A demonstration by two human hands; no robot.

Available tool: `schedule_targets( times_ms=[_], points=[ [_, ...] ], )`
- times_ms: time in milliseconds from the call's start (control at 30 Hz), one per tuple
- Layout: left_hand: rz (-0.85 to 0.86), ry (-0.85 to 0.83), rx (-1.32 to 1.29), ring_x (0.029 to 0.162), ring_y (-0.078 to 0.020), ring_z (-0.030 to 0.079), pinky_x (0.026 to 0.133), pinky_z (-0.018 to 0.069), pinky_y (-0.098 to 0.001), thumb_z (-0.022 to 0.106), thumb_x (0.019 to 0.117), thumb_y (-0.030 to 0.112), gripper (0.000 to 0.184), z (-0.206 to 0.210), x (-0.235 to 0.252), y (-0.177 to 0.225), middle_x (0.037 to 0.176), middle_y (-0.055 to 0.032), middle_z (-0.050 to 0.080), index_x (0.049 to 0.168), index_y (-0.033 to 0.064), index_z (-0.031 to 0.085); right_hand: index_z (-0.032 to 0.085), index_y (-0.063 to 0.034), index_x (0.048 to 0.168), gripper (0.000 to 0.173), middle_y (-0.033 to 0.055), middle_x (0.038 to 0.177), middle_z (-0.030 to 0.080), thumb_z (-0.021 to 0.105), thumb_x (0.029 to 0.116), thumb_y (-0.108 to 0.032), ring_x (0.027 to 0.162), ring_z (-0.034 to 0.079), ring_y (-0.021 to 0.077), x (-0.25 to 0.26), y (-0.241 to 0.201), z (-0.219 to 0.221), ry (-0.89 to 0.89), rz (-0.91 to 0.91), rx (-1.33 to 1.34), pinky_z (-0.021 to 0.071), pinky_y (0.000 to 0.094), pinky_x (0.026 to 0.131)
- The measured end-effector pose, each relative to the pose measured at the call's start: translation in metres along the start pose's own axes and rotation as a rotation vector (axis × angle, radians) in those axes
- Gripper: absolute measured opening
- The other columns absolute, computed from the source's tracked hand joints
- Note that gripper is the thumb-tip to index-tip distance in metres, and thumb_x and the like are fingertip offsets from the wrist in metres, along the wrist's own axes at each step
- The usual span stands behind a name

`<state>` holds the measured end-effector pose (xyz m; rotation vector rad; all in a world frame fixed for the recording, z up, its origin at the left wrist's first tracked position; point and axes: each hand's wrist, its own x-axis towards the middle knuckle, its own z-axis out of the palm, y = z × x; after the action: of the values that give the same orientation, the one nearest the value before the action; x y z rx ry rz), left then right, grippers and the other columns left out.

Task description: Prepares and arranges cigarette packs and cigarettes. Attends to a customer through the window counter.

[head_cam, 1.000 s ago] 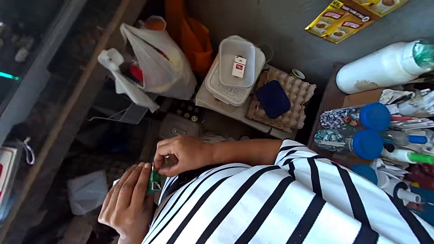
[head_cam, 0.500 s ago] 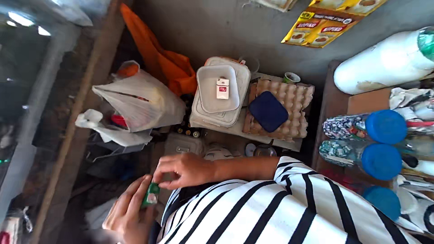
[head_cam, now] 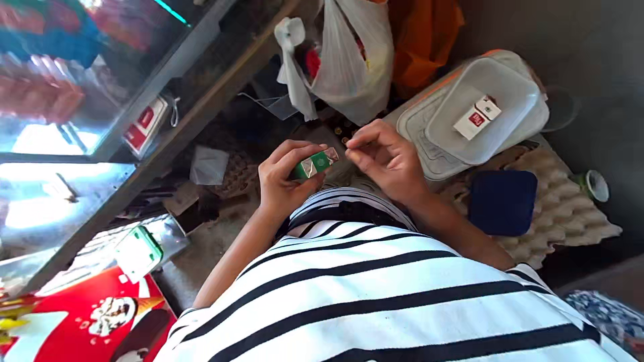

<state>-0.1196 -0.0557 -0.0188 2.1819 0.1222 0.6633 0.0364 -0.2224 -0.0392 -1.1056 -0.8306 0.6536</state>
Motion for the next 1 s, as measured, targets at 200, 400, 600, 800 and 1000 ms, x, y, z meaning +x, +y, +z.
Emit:
schedule_targets(
  times_ms=[200,400,600,800,1000],
  points=[
    [-0.026,0.038,-0.027,0.105,-0.0138,0.068,0.095,0.0565,-0.0269,0.079,0.0883,0.010,0.029,-0.030,-0.026,-0.006,0.109,-0.0143,0.071,0.112,-0.0042,0.072,0.069,-0.0165,0.100,0.015,-0.0045,0.078,0.065,0.057,0.1008,-0.026,0.078,0.068,0.0134,0.026,0.004,0.011,-0.247,0.204,0.827,0.0577,0.0509,0.092],
    [-0.013,0.010,-0.023,0.103,-0.0138,0.068,0.093,0.0559,-0.0255,0.077,0.0908,0.012,0.028,-0.070,-0.057,-0.015,0.107,-0.0151,0.071,0.113,-0.0041,0.072,0.065,-0.0126,0.097,0.025,-0.0044,0.073,0.061,0.052,0.1032,-0.033,0.073,0.066,0.0120,0.054,0.006,0.050,-0.548,0.271,0.744,0.0565,0.0532,0.094],
    [-0.011,-0.015,-0.051,0.102,-0.0145,0.068,0.092,0.0557,-0.0263,0.076,0.0906,0.013,0.026,-0.115,-0.090,-0.025,0.105,-0.0153,0.072,0.111,-0.0030,0.074,0.064,-0.0138,0.095,0.026,-0.0074,0.071,0.060,0.050,0.1032,-0.034,0.071,0.066,0.0089,0.074,0.004,0.103,-0.751,0.337,0.601,0.0581,0.0515,0.094],
    [0.002,-0.035,-0.096,0.102,-0.0140,0.068,0.092,0.0549,-0.0249,0.076,0.0913,0.015,0.026,-0.145,-0.116,-0.031,0.105,-0.0147,0.072,0.110,-0.0027,0.074,0.064,-0.0121,0.096,0.027,-0.0052,0.074,0.064,0.051,0.1029,-0.035,0.069,0.068,0.0088,0.087,0.006,0.148,-0.912,0.390,0.528,0.0632,0.0407,0.080],
    [0.008,-0.039,-0.175,0.102,-0.0119,0.066,0.091,0.0540,-0.0232,0.077,0.0908,0.015,0.026,-0.161,-0.132,-0.036,0.105,-0.0137,0.071,0.110,-0.0029,0.074,0.064,-0.0111,0.100,0.026,-0.0058,0.074,0.064,0.055,0.1013,-0.036,0.070,0.068,0.0084,0.090,0.012,0.175,-0.962,0.445,0.613,0.0632,0.0389,0.079]
  ],
)
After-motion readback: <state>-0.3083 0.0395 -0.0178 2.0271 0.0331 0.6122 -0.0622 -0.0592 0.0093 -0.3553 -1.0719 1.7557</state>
